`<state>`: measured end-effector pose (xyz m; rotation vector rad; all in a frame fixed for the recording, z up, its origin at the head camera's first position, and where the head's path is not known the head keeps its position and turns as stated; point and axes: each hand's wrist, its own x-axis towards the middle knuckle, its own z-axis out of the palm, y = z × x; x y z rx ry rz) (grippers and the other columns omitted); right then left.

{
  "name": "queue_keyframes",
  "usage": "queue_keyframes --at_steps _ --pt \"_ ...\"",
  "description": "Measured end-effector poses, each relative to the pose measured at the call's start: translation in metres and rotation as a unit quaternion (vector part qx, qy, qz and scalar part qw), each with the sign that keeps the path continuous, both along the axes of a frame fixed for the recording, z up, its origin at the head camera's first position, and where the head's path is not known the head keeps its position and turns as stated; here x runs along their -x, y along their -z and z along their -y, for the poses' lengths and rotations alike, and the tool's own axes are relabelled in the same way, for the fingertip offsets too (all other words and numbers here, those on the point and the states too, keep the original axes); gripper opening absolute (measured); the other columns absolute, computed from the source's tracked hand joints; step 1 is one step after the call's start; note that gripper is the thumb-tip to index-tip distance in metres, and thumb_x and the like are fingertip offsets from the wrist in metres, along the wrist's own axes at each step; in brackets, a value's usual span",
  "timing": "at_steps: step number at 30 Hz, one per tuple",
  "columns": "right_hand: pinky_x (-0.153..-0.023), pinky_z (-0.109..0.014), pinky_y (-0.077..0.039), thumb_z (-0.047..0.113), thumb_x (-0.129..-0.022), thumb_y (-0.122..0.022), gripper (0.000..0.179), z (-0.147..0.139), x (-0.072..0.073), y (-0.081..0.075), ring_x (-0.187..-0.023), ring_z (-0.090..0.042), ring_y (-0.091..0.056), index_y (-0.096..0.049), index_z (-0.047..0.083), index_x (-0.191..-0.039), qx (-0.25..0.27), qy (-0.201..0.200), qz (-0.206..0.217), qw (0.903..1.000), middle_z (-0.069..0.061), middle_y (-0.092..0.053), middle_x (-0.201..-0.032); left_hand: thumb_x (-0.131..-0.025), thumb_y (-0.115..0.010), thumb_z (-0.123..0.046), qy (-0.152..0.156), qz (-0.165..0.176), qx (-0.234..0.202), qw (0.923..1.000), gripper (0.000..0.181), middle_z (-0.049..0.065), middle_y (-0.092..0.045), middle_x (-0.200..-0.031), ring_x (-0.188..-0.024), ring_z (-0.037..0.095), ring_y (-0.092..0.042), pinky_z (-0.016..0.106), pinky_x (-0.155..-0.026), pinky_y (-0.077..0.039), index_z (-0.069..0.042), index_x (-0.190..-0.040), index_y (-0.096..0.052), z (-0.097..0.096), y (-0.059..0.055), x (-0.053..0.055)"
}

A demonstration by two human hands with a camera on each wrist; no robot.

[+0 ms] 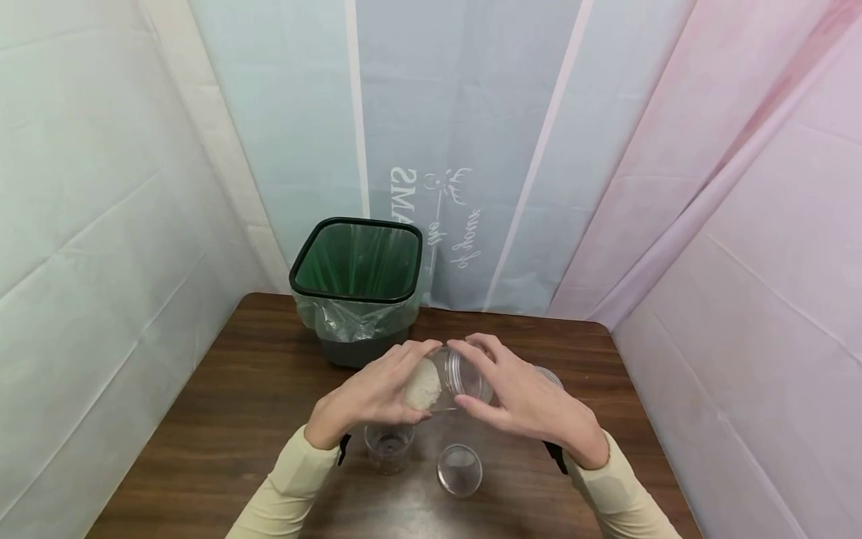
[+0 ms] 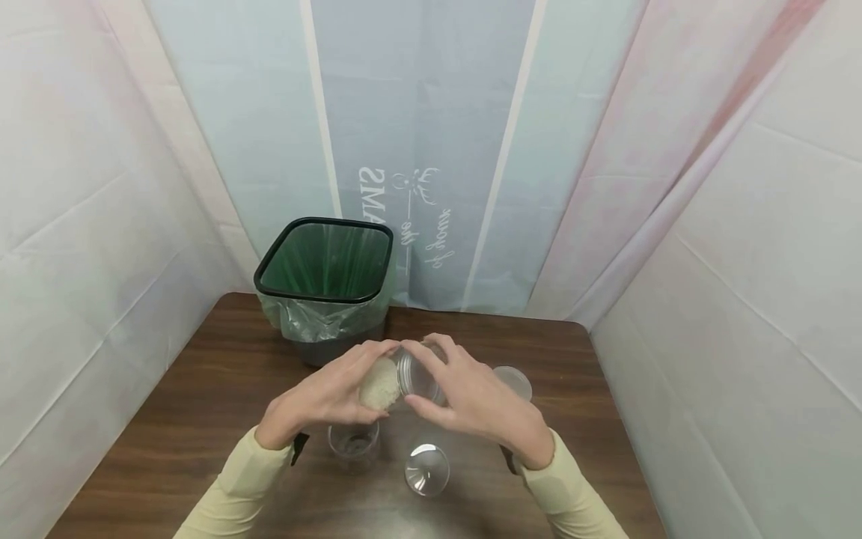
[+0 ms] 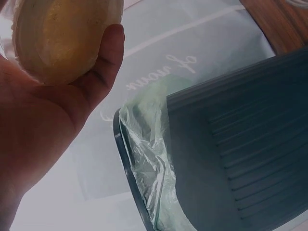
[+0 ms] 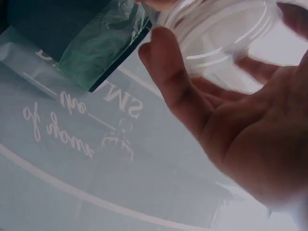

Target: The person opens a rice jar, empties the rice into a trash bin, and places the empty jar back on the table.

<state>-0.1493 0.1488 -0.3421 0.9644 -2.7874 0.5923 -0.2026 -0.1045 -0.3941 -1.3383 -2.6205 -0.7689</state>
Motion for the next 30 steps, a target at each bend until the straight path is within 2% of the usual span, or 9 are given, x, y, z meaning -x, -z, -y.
queue_keyframes --at_steps 3,6,8,12,17,24,30 --pt "-0.063 -0.016 -0.048 0.041 -0.09 -0.065 0.064 0.0 0.0 0.001 -0.089 -0.004 -0.06 -0.039 0.029 -0.147 0.007 -0.043 -0.017 0.9989 -0.005 -0.038 -0.149 -0.065 -0.088 -0.039 0.008 0.01 -0.005 0.9999 0.099 0.003 -0.055 -0.128 -0.112 0.015 -0.053 0.035 -0.095 -0.048 -0.013 -0.145 -0.036 0.002 0.002 0.0" --pt "-0.079 -0.026 -0.053 0.038 -0.089 -0.068 0.056 0.004 0.001 0.003 -0.121 -0.018 -0.05 -0.047 0.025 -0.14 0.027 -0.075 -0.037 0.9962 -0.008 -0.035 -0.153 -0.065 -0.088 -0.039 0.016 0.02 -0.014 0.9996 0.1 0.002 -0.055 -0.129 -0.112 0.015 -0.053 0.034 -0.094 -0.048 -0.012 -0.146 -0.036 0.003 0.004 0.001" --pt "-0.086 -0.032 -0.053 0.038 -0.091 -0.067 0.048 0.008 0.003 0.006 -0.13 -0.022 -0.043 -0.052 0.022 -0.134 0.043 -0.085 -0.056 0.9939 -0.008 -0.036 -0.152 -0.065 -0.088 -0.039 0.021 0.025 -0.018 0.9993 0.1 0.003 -0.054 -0.13 -0.112 0.014 -0.052 0.034 -0.093 -0.048 -0.012 -0.146 -0.035 0.004 0.005 0.002" --pt "-0.089 -0.034 -0.051 0.04 -0.096 -0.06 0.037 0.018 0.007 0.012 -0.129 -0.024 -0.044 -0.058 0.017 -0.125 0.068 -0.086 -0.118 0.987 -0.011 -0.043 -0.144 -0.066 -0.088 -0.039 0.023 0.025 -0.024 0.9991 0.101 0.004 -0.054 -0.13 -0.111 0.014 -0.052 0.033 -0.092 -0.049 -0.013 -0.147 -0.034 0.007 0.005 0.003" --pt "-0.092 -0.036 -0.049 0.043 -0.099 -0.052 0.042 0.025 0.011 0.017 -0.123 -0.026 -0.049 -0.059 0.011 -0.126 0.093 -0.095 -0.178 0.975 -0.013 -0.049 -0.138 -0.065 -0.088 -0.039 0.026 0.031 -0.029 0.9988 0.101 0.0 -0.054 -0.129 -0.112 0.012 -0.053 0.032 -0.092 -0.049 -0.016 -0.147 -0.033 0.011 0.005 0.005" --pt "-0.098 -0.037 -0.044 0.039 -0.098 -0.054 0.041 0.031 0.014 0.018 -0.12 -0.029 -0.051 -0.061 0.009 -0.125 0.119 -0.129 -0.222 0.959 -0.016 -0.052 -0.136 -0.068 -0.086 -0.039 0.042 0.059 -0.038 0.9966 0.099 0.0 -0.054 -0.129 -0.113 0.009 -0.052 0.028 -0.092 -0.049 -0.018 -0.148 -0.032 0.017 0.006 0.005" --pt "-0.101 -0.04 -0.041 0.032 -0.096 -0.056 0.039 0.037 0.012 0.021 -0.119 -0.032 -0.05 -0.062 0.005 -0.123 0.134 -0.188 -0.234 0.9444 -0.02 -0.051 -0.135 -0.068 -0.086 -0.038 0.06 0.094 -0.032 0.9933 0.1 -0.006 -0.049 -0.137 -0.119 0.005 -0.05 0.025 -0.097 -0.048 -0.02 -0.149 -0.03 0.027 0.01 0.0"
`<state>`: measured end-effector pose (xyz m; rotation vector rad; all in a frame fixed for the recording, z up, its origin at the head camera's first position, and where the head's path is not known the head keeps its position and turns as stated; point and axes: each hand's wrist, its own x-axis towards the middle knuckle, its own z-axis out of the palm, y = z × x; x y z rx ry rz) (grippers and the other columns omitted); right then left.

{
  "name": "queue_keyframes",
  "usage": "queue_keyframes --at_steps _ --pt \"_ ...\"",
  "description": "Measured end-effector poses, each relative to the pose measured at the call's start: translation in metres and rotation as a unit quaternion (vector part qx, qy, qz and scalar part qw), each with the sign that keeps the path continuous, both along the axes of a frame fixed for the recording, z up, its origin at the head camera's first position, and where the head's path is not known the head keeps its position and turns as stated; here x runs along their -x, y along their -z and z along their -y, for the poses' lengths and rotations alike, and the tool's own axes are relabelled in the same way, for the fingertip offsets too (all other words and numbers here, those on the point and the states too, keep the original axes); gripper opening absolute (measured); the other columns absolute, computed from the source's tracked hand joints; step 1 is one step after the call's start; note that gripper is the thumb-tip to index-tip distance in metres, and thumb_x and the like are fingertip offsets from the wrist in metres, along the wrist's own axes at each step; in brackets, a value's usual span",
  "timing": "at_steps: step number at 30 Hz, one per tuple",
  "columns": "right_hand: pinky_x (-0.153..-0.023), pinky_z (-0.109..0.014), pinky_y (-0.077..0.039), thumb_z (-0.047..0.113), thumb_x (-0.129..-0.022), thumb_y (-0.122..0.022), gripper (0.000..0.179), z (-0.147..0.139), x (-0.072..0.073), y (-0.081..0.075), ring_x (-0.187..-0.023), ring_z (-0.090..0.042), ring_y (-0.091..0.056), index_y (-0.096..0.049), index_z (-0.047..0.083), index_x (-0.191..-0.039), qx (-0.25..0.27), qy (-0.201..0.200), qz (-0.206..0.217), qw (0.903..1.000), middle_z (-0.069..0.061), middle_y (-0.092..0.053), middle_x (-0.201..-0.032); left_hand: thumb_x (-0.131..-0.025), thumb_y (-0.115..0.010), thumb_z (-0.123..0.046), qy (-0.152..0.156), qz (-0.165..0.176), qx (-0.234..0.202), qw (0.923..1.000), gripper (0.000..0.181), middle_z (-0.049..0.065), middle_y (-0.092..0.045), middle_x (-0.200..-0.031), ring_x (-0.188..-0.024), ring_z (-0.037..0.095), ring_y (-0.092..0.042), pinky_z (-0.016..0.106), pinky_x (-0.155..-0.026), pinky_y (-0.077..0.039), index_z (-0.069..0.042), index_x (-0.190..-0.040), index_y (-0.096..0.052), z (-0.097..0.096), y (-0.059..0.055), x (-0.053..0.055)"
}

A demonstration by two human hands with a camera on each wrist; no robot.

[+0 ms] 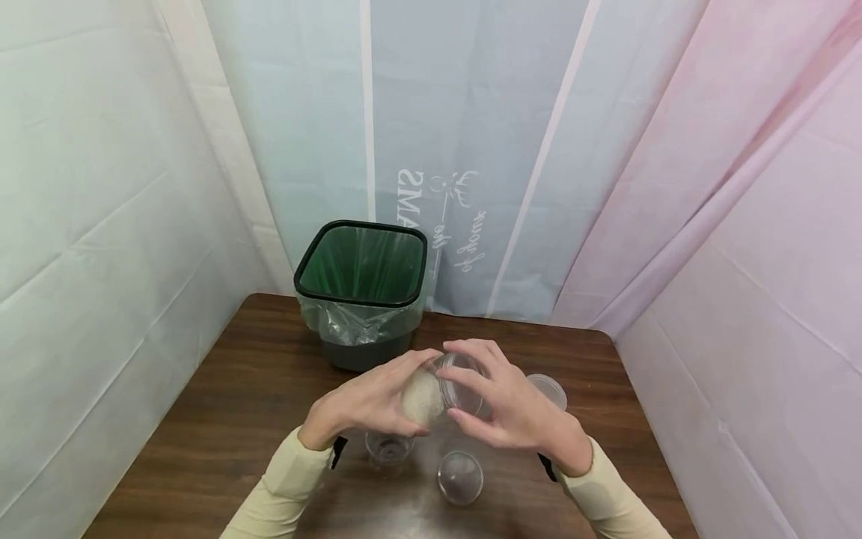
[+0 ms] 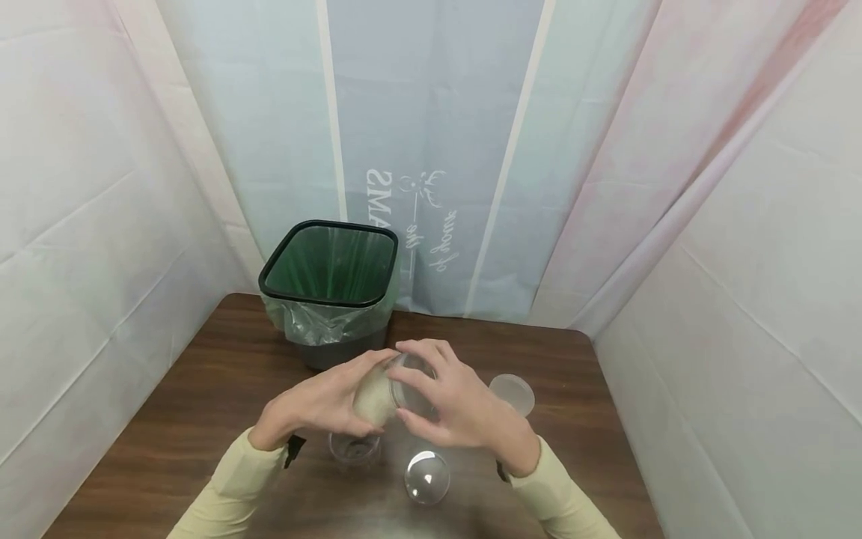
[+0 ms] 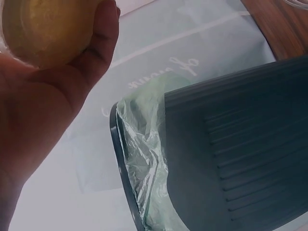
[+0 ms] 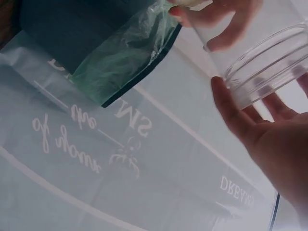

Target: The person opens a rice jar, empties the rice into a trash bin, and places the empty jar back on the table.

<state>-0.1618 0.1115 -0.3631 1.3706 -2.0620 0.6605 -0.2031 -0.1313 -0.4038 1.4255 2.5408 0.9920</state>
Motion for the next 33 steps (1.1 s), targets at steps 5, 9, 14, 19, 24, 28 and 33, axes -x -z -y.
queue_keyframes --at_steps 5,9,14,19,24,28,33 --pt "-0.104 -0.041 -0.039 0.029 -0.093 -0.057 0.041 0.0 -0.001 0.002 -0.121 -0.036 -0.049 -0.062 0.003 -0.124 0.003 -0.049 -0.012 0.9987 -0.025 -0.05 -0.134 -0.067 -0.087 -0.038 0.019 0.017 0.003 0.9997 0.103 -0.006 -0.046 -0.143 -0.122 0.006 -0.05 0.026 -0.101 -0.046 -0.019 -0.15 -0.03 0.003 0.002 -0.001" --pt "-0.105 -0.042 -0.039 0.029 -0.092 -0.058 0.041 0.001 0.002 0.003 -0.12 -0.038 -0.049 -0.062 0.001 -0.122 0.018 -0.059 -0.022 0.9979 -0.028 -0.05 -0.132 -0.066 -0.088 -0.038 0.018 0.017 0.0 0.9997 0.103 -0.006 -0.047 -0.141 -0.122 0.005 -0.05 0.026 -0.101 -0.046 -0.019 -0.149 -0.03 0.004 0.002 -0.001" --pt "-0.106 -0.038 -0.039 0.03 -0.093 -0.059 0.042 0.002 0.004 0.007 -0.119 -0.038 -0.048 -0.06 -0.003 -0.119 0.054 -0.061 -0.022 0.9964 -0.032 -0.05 -0.128 -0.066 -0.088 -0.037 0.019 0.023 -0.012 0.9995 0.101 -0.008 -0.048 -0.138 -0.117 0.005 -0.051 0.024 -0.097 -0.047 -0.023 -0.148 -0.031 0.005 0.0 0.0" --pt "-0.109 -0.03 -0.038 0.028 -0.095 -0.06 0.045 -0.001 0.008 0.016 -0.122 -0.036 -0.049 -0.055 -0.01 -0.12 0.115 -0.066 0.021 0.991 -0.033 -0.048 -0.129 -0.067 -0.087 -0.04 0.004 0.02 -0.017 0.9996 0.1 -0.01 -0.047 -0.137 -0.114 0.004 -0.052 0.024 -0.095 -0.048 -0.026 -0.148 -0.03 0.006 -0.002 0.001" --pt "-0.108 -0.026 -0.038 0.027 -0.096 -0.059 0.048 -0.005 0.011 0.025 -0.125 -0.033 -0.05 -0.052 -0.013 -0.123 0.168 -0.06 0.062 0.982 -0.033 -0.049 -0.13 -0.067 -0.087 -0.042 -0.017 0.015 -0.027 0.9994 0.101 -0.014 -0.047 -0.135 -0.114 0.003 -0.051 0.025 -0.095 -0.047 -0.03 -0.148 -0.029 0.008 -0.003 0.002" --pt "-0.103 -0.023 -0.043 0.025 -0.095 -0.058 0.048 -0.007 0.012 0.032 -0.125 -0.03 -0.052 -0.052 -0.014 -0.123 0.189 -0.055 0.08 0.9771 -0.032 -0.05 -0.13 -0.066 -0.088 -0.042 -0.023 0.002 -0.046 0.9987 0.102 -0.012 -0.048 -0.137 -0.116 0.004 -0.052 0.027 -0.096 -0.048 -0.028 -0.149 -0.03 0.011 -0.003 0.005" --pt "-0.096 -0.025 -0.05 0.01 -0.092 -0.057 0.045 -0.009 0.011 0.043 -0.127 -0.027 -0.051 -0.047 -0.017 -0.125 0.232 -0.086 0.144 0.9582 -0.035 -0.046 -0.131 -0.065 -0.089 -0.039 -0.033 -0.024 -0.074 0.9964 0.103 -0.006 -0.047 -0.14 -0.12 0.008 -0.052 0.031 -0.098 -0.047 -0.021 -0.148 -0.032 0.016 -0.008 0.01"
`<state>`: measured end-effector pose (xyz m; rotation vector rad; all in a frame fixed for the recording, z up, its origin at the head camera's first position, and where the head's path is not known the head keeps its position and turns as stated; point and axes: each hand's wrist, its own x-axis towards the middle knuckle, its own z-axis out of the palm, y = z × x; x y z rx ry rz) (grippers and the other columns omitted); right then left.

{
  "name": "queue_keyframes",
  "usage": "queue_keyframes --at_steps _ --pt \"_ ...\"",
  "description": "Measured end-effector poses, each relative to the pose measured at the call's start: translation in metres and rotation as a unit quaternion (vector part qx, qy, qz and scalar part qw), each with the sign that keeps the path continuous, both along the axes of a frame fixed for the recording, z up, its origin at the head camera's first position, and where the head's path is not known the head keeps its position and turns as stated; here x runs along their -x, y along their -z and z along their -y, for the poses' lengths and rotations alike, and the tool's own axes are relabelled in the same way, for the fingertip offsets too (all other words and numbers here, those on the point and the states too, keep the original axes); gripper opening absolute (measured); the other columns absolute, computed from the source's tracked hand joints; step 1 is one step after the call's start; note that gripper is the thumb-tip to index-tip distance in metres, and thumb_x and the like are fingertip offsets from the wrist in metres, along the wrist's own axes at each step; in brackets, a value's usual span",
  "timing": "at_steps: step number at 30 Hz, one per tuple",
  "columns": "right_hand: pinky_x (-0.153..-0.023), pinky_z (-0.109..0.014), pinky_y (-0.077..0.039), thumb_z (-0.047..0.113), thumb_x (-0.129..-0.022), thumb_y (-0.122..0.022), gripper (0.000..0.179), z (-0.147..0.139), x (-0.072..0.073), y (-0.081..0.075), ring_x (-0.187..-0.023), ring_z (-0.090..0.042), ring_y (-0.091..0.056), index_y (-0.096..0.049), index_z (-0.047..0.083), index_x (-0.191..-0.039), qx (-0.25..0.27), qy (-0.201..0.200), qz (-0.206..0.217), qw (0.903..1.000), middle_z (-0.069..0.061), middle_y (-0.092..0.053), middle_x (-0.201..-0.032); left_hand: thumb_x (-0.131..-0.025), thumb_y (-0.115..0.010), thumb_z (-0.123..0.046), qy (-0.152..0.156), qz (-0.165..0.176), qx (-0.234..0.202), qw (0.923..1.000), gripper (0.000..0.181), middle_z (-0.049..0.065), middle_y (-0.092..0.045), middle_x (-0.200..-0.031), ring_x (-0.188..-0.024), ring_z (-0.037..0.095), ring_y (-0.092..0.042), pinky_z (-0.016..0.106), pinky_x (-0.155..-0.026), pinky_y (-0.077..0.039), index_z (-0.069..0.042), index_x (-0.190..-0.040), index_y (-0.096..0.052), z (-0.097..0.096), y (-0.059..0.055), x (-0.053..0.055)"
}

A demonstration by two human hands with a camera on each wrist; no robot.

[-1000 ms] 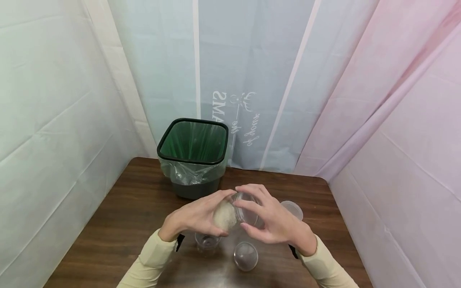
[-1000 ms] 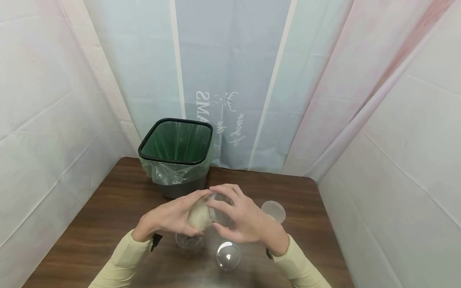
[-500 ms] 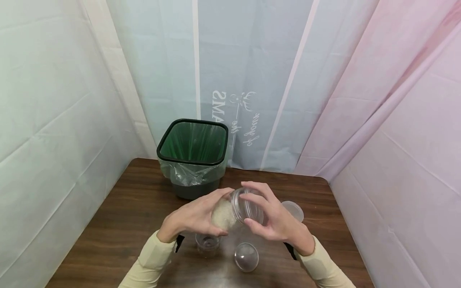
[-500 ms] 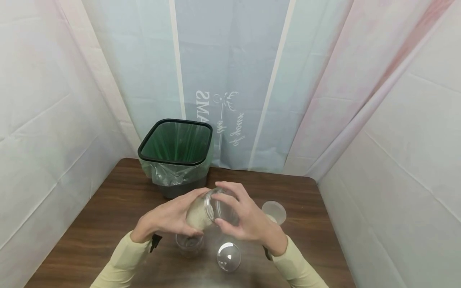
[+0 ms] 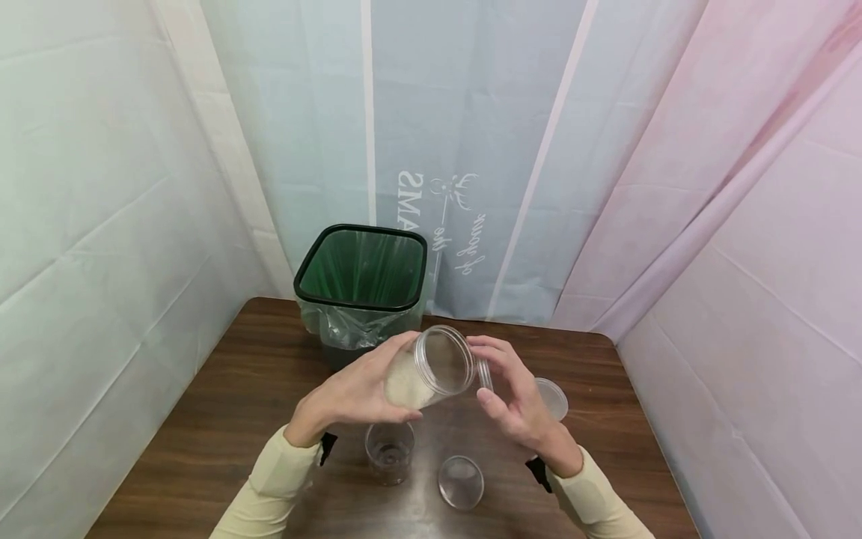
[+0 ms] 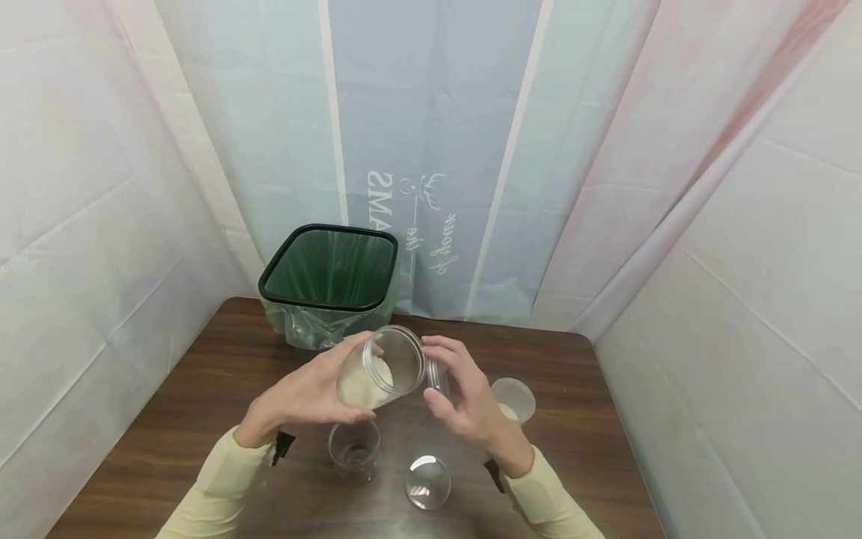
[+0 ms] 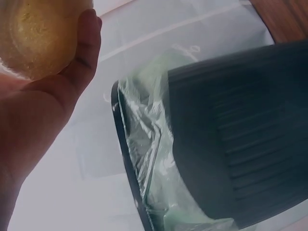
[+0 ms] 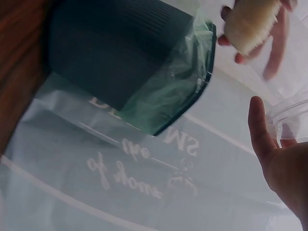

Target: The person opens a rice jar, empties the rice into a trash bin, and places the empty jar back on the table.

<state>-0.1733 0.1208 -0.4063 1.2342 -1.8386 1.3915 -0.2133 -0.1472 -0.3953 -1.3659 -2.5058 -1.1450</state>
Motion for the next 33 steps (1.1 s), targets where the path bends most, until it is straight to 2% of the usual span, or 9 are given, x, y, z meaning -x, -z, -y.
queue_keyframes --at_steps 4,11,19,23,27,33 --pt "-0.091 -0.03 -0.054 -0.004 -0.088 -0.05 0.043 -0.003 -0.001 0.009 -0.128 -0.025 -0.051 -0.043 -0.02 -0.127 0.03 -0.028 0.041 0.9983 -0.035 -0.044 -0.132 -0.065 -0.089 -0.037 -0.003 -0.012 -0.009 0.9999 0.103 -0.003 -0.048 -0.14 -0.121 0.01 -0.051 0.032 -0.099 -0.046 -0.018 -0.148 -0.032 0.002 -0.008 0.004" --pt "-0.083 -0.038 -0.056 -0.006 -0.09 -0.038 0.042 -0.008 -0.004 0.019 -0.126 -0.025 -0.054 -0.04 -0.023 -0.128 0.044 -0.03 0.044 0.9976 -0.033 -0.045 -0.134 -0.065 -0.089 -0.036 -0.016 -0.022 -0.009 0.9996 0.103 -0.002 -0.049 -0.141 -0.123 0.011 -0.051 0.034 -0.102 -0.045 -0.016 -0.148 -0.033 0.006 -0.019 0.008" --pt "-0.078 -0.039 -0.057 -0.009 -0.086 -0.038 0.044 -0.016 -0.012 0.03 -0.124 -0.021 -0.055 -0.042 -0.021 -0.129 0.028 -0.007 0.069 0.9972 -0.03 -0.048 -0.133 -0.067 -0.088 -0.037 -0.014 -0.024 -0.009 0.9996 0.102 -0.004 -0.049 -0.139 -0.119 0.009 -0.051 0.031 -0.1 -0.045 -0.02 -0.149 -0.031 0.009 -0.03 0.014" --pt "-0.076 -0.039 -0.057 -0.011 -0.085 -0.037 0.046 -0.018 -0.016 0.036 -0.123 -0.018 -0.055 -0.042 -0.019 -0.13 0.019 0.004 0.086 0.9961 -0.023 -0.05 -0.135 -0.067 -0.088 -0.036 -0.015 -0.023 -0.015 0.9995 0.101 -0.006 -0.049 -0.138 -0.117 0.008 -0.051 0.029 -0.099 -0.045 -0.021 -0.149 -0.031 0.011 -0.037 0.016" --pt "-0.077 -0.036 -0.058 -0.013 -0.084 -0.037 0.047 -0.02 -0.018 0.041 -0.121 -0.017 -0.056 -0.043 -0.018 -0.131 0.015 0.012 0.098 0.9949 -0.017 -0.052 -0.136 -0.067 -0.088 -0.036 -0.022 -0.029 -0.013 0.9992 0.1 -0.001 -0.05 -0.14 -0.119 0.008 -0.051 0.03 -0.101 -0.044 -0.016 -0.148 -0.033 0.014 -0.044 0.017" --pt "-0.075 -0.033 -0.058 -0.013 -0.086 -0.04 0.044 -0.022 -0.021 0.048 -0.118 -0.015 -0.057 -0.045 -0.017 -0.129 0.01 0.019 0.111 0.9935 -0.017 -0.054 -0.131 -0.066 -0.089 -0.033 -0.03 -0.047 -0.024 0.9981 0.1 0.007 -0.05 -0.14 -0.119 0.012 -0.051 0.029 -0.1 -0.044 -0.008 -0.147 -0.034 0.018 -0.052 0.019"
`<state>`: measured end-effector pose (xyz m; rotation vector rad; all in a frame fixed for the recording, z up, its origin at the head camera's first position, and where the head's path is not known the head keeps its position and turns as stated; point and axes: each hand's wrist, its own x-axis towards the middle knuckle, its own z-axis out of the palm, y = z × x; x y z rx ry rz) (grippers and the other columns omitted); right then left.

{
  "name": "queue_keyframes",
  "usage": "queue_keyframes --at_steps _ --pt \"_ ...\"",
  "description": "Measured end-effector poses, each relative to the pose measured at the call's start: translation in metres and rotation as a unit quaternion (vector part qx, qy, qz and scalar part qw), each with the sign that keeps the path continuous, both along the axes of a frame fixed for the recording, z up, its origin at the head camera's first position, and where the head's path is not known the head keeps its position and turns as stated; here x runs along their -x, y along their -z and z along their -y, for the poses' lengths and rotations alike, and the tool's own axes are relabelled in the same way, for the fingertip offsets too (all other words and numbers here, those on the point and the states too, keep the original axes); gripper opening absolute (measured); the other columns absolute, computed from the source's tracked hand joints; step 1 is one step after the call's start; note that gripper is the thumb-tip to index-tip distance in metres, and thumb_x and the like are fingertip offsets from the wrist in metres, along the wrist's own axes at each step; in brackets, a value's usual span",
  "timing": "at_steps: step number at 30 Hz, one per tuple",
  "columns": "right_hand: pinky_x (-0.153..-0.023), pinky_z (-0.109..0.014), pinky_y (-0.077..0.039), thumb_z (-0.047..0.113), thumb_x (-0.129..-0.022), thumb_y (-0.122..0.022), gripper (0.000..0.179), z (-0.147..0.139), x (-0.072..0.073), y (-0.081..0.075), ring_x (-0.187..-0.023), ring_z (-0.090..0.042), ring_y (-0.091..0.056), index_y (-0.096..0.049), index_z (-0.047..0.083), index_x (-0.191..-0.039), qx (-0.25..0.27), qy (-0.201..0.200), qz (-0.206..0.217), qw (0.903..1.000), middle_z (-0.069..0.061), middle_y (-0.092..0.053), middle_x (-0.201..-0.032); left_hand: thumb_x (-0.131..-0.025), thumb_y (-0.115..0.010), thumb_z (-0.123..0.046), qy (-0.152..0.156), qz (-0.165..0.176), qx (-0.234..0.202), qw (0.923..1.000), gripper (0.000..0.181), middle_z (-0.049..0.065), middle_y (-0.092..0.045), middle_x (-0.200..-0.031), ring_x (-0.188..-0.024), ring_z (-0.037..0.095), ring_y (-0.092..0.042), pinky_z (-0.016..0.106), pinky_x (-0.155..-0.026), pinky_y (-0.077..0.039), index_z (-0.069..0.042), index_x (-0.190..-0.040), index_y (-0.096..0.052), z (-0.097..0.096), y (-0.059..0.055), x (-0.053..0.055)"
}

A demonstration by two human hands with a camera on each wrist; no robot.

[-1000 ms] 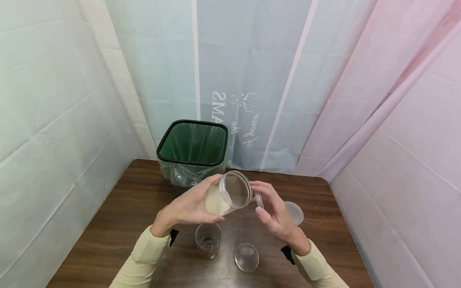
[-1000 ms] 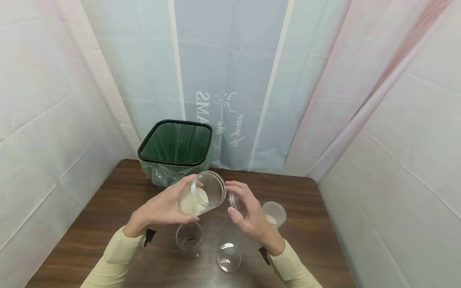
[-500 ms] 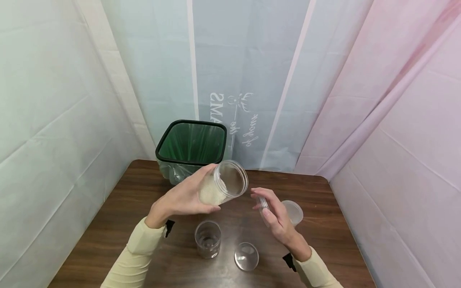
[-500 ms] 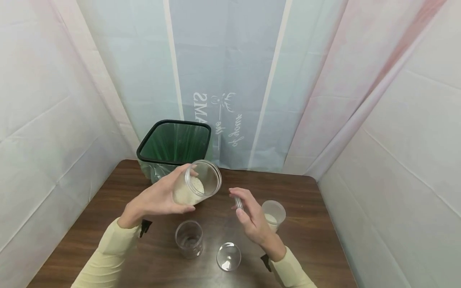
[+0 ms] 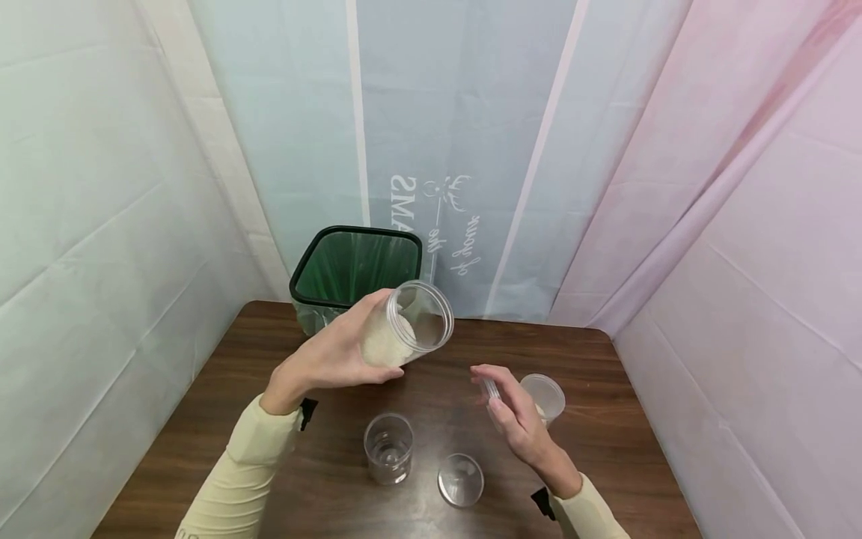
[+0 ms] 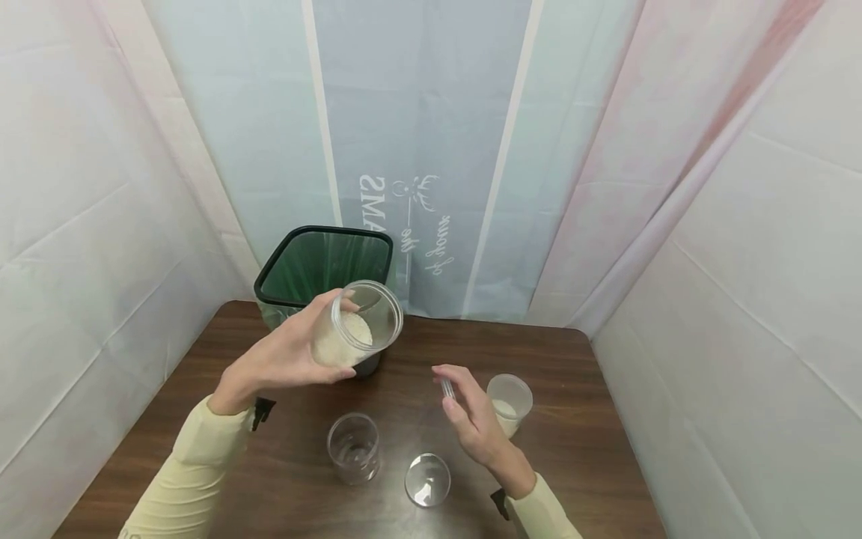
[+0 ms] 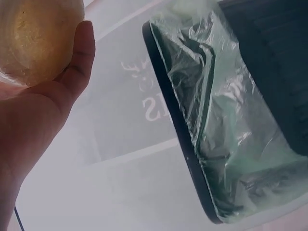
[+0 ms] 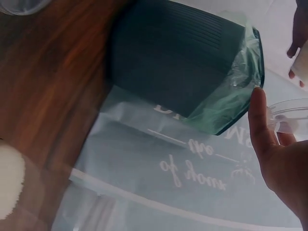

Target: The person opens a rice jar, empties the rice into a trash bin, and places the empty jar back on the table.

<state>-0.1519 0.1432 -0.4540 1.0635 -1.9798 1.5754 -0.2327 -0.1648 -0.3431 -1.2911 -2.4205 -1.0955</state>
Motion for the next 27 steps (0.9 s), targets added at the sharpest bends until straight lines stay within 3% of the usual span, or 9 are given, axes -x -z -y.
queue_keyframes --at_steps 5,11,17,27 --pt "-0.072 -0.032 -0.059 -0.011 -0.088 -0.046 0.043 -0.008 -0.005 0.013 -0.116 -0.009 -0.057 -0.049 -0.01 -0.131 -0.046 0.026 0.05 0.9974 -0.016 -0.057 -0.127 -0.065 -0.09 -0.031 -0.011 -0.015 -0.016 0.9997 0.101 0.008 -0.049 -0.14 -0.119 0.015 -0.051 0.029 -0.1 -0.044 -0.007 -0.146 -0.034 0.003 -0.002 0.001" --pt "-0.072 -0.031 -0.059 -0.01 -0.091 -0.047 0.041 -0.019 -0.012 0.029 -0.112 -0.006 -0.06 -0.05 -0.005 -0.132 -0.088 0.049 0.105 0.9894 -0.019 -0.059 -0.124 -0.065 -0.09 -0.029 -0.021 -0.01 -0.018 0.9996 0.101 0.008 -0.053 -0.136 -0.116 0.016 -0.053 0.031 -0.096 -0.045 -0.007 -0.146 -0.034 0.007 -0.002 0.001" --pt "-0.069 -0.033 -0.059 -0.009 -0.092 -0.048 0.04 -0.025 -0.014 0.041 -0.108 -0.006 -0.062 -0.049 -0.007 -0.132 -0.097 0.05 0.111 0.9878 -0.019 -0.06 -0.12 -0.064 -0.092 -0.032 -0.037 -0.008 -0.024 0.999 0.104 0.004 -0.06 -0.127 -0.114 0.015 -0.057 0.028 -0.089 -0.048 -0.012 -0.147 -0.033 0.015 -0.006 0.005" --pt "-0.07 -0.027 -0.057 -0.006 -0.091 -0.053 0.041 -0.027 -0.023 0.062 -0.105 -0.008 -0.061 -0.051 -0.004 -0.132 -0.119 0.074 0.109 0.9841 -0.014 -0.062 -0.119 -0.062 -0.092 -0.034 -0.065 -0.022 -0.001 0.9976 0.11 0.004 -0.054 -0.131 -0.112 0.016 -0.054 0.037 -0.088 -0.05 -0.016 -0.15 -0.03 0.03 -0.015 0.014"
